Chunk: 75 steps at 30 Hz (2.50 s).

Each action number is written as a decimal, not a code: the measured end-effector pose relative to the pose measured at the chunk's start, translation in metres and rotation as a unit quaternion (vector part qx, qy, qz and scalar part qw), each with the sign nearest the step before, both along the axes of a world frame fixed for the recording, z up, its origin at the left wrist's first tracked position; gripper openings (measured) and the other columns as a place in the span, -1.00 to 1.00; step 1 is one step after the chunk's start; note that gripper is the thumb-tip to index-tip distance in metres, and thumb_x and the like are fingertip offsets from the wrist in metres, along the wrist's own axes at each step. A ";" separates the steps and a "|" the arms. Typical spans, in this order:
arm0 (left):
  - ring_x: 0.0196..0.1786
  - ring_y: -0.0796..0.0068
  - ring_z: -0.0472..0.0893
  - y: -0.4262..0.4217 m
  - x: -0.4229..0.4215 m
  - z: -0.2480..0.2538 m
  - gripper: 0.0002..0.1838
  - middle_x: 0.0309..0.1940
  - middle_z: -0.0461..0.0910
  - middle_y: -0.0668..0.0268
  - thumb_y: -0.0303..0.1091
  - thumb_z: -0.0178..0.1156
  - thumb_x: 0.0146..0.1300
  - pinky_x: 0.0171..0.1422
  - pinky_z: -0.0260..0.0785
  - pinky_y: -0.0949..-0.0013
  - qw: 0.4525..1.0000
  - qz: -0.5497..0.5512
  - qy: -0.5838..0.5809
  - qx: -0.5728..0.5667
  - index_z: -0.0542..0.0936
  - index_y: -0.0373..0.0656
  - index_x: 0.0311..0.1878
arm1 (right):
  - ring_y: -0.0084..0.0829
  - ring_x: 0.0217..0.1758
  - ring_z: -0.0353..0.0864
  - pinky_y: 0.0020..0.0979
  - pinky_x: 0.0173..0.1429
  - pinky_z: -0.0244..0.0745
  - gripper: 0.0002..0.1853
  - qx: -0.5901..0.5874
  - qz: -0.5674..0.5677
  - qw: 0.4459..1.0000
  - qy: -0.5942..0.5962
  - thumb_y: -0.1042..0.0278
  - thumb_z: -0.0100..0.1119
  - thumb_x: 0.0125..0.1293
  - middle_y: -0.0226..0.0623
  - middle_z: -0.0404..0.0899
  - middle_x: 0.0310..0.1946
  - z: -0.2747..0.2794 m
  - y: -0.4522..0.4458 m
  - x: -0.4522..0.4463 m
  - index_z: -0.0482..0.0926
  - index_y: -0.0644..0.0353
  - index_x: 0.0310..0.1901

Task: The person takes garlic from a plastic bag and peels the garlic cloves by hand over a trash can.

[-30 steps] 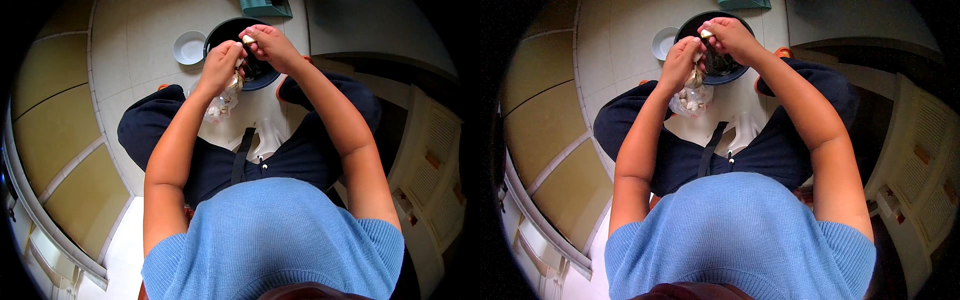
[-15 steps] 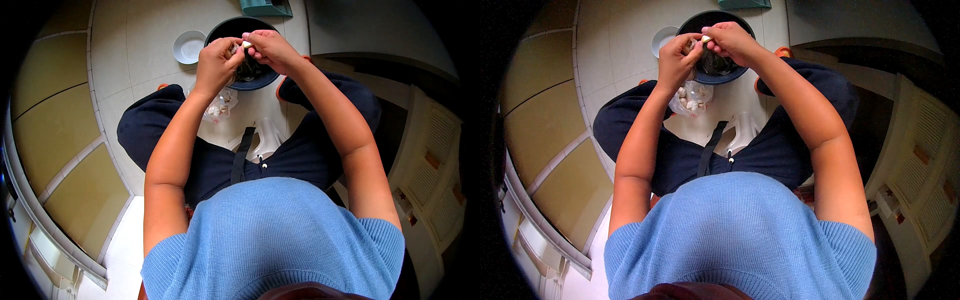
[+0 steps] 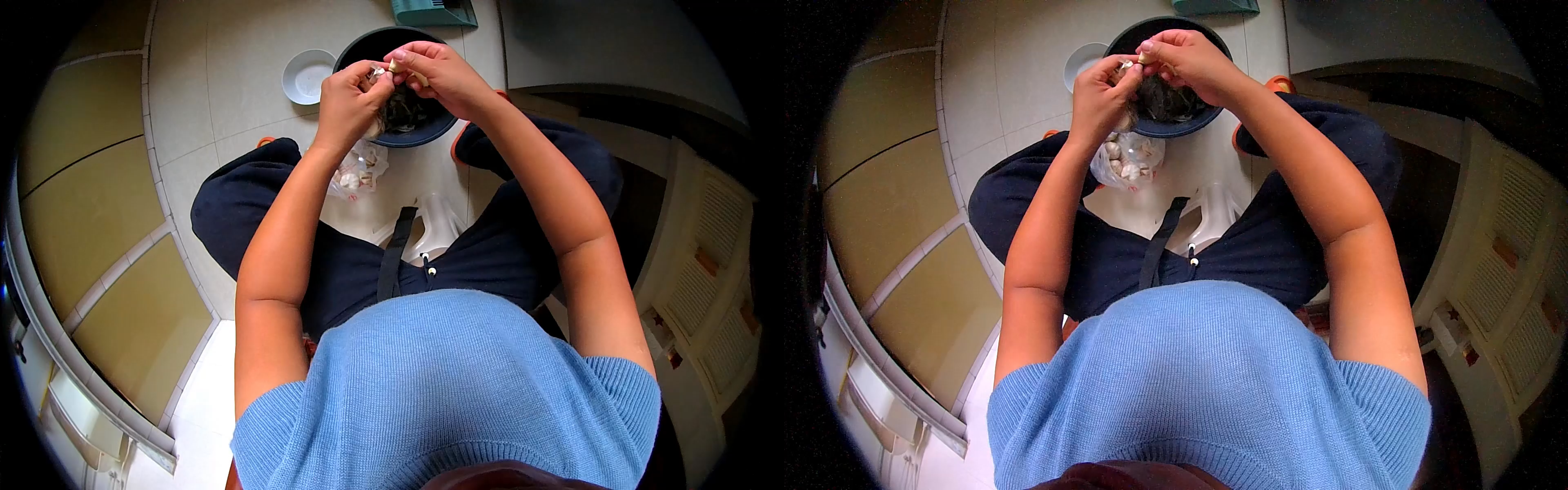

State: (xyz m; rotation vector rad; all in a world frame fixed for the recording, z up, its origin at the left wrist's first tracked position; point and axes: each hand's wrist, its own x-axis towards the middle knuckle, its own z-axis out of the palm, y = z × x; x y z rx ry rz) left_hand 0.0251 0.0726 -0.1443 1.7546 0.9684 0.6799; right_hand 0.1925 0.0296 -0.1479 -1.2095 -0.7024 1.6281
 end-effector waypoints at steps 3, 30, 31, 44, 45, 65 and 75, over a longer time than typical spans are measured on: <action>-0.49 0.76 0.43 0.000 0.001 -0.001 -0.81 -0.52 0.52 0.48 -0.34 0.19 0.23 -0.41 0.28 0.60 1.000 -0.013 0.004 -0.026 0.62 -0.28 -0.21 | -0.78 -0.50 0.32 -0.76 -0.48 0.17 -0.78 0.013 0.001 0.999 -0.032 0.21 0.05 0.36 -0.52 0.51 -0.44 0.001 0.000 -0.002 0.58 0.13 -0.12; -0.61 0.62 0.49 -0.008 0.005 0.004 -0.89 -0.58 0.52 0.35 -0.43 0.17 0.18 -0.54 0.34 0.54 0.927 0.065 -0.171 -0.329 0.56 -0.28 -0.39 | -0.80 -0.58 0.25 -0.73 -0.53 0.10 -0.81 0.051 0.000 0.999 -0.013 0.28 0.04 0.36 -0.54 0.45 -0.54 0.003 -0.003 -0.012 0.63 0.14 -0.18; -0.61 0.62 0.49 -0.007 0.004 0.001 -0.89 -0.58 0.52 0.36 -0.42 0.17 0.18 -0.54 0.34 0.54 0.931 0.065 -0.164 -0.321 0.57 -0.28 -0.37 | -0.80 -0.59 0.26 -0.74 -0.53 0.10 -0.80 0.029 -0.008 1.000 -0.007 0.28 0.04 0.36 -0.54 0.44 -0.55 0.003 -0.003 -0.013 0.63 0.14 -0.18; -0.49 0.62 0.54 -0.011 0.008 -0.015 -0.78 -0.54 0.59 0.27 -0.30 0.31 0.09 -0.39 0.38 0.49 0.998 0.030 -0.025 -0.051 0.60 -0.28 -0.34 | -0.19 -0.09 0.54 -0.23 0.07 0.50 -0.72 -0.025 -0.185 0.964 0.189 0.29 -0.30 0.46 -0.01 0.49 -0.16 -0.023 0.002 -0.013 0.33 0.32 -0.03; -0.47 0.55 0.57 -0.014 0.010 -0.014 -0.75 -0.51 0.60 0.21 -0.29 0.33 0.06 -0.35 0.40 0.46 1.000 0.023 -0.018 0.000 0.60 -0.29 -0.33 | -0.18 -0.07 0.54 -0.22 0.09 0.49 -0.72 -0.028 -0.196 0.959 0.205 0.29 -0.30 0.46 0.00 0.50 -0.15 -0.022 0.002 -0.015 0.32 0.32 -0.03; -0.49 0.54 0.53 0.087 -0.121 -0.183 -0.76 -0.50 0.60 0.30 -0.36 0.32 0.06 -0.37 0.38 0.40 0.937 0.273 0.150 -0.161 0.62 -0.36 -0.28 | -0.40 -0.06 0.58 -0.35 0.07 0.42 -0.74 -0.081 -0.101 0.990 0.049 0.21 -0.22 0.44 -0.23 0.60 -0.20 -0.015 0.003 -0.035 0.41 0.18 -0.09; -0.52 0.49 0.50 0.122 -0.098 -0.309 -0.77 -0.54 0.56 0.27 -0.36 0.32 0.07 -0.42 0.35 0.38 0.906 0.340 0.116 -0.225 0.58 -0.35 -0.33 | -0.46 -0.11 0.58 -0.44 -0.02 0.41 -0.77 -0.140 -0.076 0.986 0.039 0.21 -0.17 0.43 -0.29 0.58 -0.23 -0.026 0.014 -0.045 0.45 0.14 -0.13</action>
